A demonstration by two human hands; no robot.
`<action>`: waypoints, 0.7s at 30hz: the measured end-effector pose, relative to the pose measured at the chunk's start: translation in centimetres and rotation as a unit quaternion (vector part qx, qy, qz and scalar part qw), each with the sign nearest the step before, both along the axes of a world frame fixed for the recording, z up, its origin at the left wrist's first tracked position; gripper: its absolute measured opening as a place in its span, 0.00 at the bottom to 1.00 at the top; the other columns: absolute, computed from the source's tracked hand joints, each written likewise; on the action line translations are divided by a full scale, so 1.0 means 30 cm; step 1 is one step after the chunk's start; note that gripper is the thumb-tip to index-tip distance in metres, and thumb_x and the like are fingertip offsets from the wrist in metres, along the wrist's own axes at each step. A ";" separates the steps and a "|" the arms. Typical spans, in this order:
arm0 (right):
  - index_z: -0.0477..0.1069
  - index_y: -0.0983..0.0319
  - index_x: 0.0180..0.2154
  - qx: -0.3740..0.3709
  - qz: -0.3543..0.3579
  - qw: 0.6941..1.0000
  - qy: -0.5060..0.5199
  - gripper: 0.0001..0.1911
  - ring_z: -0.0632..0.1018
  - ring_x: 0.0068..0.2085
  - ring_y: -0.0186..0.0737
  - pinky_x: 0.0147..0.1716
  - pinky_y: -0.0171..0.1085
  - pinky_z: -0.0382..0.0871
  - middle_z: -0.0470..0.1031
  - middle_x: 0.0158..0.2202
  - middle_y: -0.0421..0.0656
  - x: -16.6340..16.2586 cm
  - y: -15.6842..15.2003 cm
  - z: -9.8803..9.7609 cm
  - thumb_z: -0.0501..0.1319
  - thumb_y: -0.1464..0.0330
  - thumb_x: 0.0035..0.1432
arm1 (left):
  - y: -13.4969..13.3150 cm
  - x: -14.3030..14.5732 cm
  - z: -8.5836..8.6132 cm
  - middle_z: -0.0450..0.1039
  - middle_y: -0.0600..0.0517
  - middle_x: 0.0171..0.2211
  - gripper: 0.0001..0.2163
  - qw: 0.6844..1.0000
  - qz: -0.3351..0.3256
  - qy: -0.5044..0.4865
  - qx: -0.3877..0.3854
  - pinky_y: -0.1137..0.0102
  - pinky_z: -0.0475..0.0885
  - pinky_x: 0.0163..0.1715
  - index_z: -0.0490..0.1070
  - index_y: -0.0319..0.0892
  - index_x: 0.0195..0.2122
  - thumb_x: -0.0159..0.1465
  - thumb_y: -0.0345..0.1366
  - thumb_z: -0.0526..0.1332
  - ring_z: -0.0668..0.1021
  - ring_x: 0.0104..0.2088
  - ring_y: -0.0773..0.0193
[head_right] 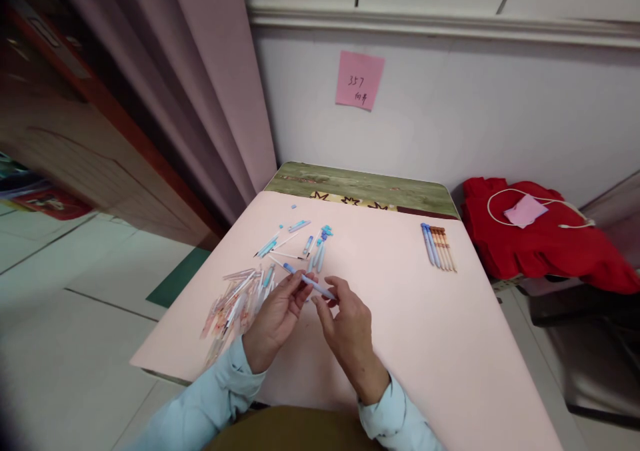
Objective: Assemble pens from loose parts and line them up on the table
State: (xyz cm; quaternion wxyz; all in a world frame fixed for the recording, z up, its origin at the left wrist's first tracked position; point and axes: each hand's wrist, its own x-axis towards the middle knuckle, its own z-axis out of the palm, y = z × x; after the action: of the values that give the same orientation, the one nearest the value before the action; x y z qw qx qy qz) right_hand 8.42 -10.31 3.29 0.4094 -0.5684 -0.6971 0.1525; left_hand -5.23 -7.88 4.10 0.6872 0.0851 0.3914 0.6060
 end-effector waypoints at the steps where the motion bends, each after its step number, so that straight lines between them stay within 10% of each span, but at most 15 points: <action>1: 0.68 0.61 0.47 0.001 0.008 1.000 0.014 0.13 0.80 0.30 0.36 0.30 0.32 0.70 0.80 0.35 0.42 0.000 -0.002 0.000 0.58 0.62 0.64 | 0.004 -0.006 0.002 0.78 0.49 0.33 0.06 1.000 0.001 0.008 0.003 0.74 0.76 0.39 0.75 0.37 0.31 0.55 0.33 0.70 0.80 0.36 0.66; 15: 0.74 0.60 0.30 0.041 -0.038 0.995 -0.087 0.18 0.77 0.22 0.33 0.22 0.31 0.60 0.76 0.21 0.39 0.016 -0.006 0.013 0.52 0.62 0.69 | -0.011 -0.015 0.012 0.80 0.47 0.35 0.06 0.999 -0.030 -0.001 -0.019 0.74 0.76 0.36 0.76 0.37 0.33 0.56 0.33 0.70 0.80 0.37 0.65; 21: 0.73 0.61 0.46 0.037 -0.022 0.999 -0.014 0.16 0.80 0.29 0.36 0.28 0.32 0.69 0.80 0.30 0.42 0.019 -0.009 0.015 0.60 0.57 0.63 | -0.006 -0.024 0.011 0.79 0.46 0.33 0.07 1.000 -0.002 0.019 -0.003 0.73 0.76 0.35 0.76 0.36 0.31 0.55 0.33 0.70 0.80 0.35 0.64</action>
State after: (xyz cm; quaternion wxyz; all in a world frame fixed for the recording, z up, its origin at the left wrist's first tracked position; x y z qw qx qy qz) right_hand 8.99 -10.57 3.74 0.4238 -0.5702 -0.6953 0.1093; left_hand -5.94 -8.06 4.42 0.6807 0.0955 0.4063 0.6021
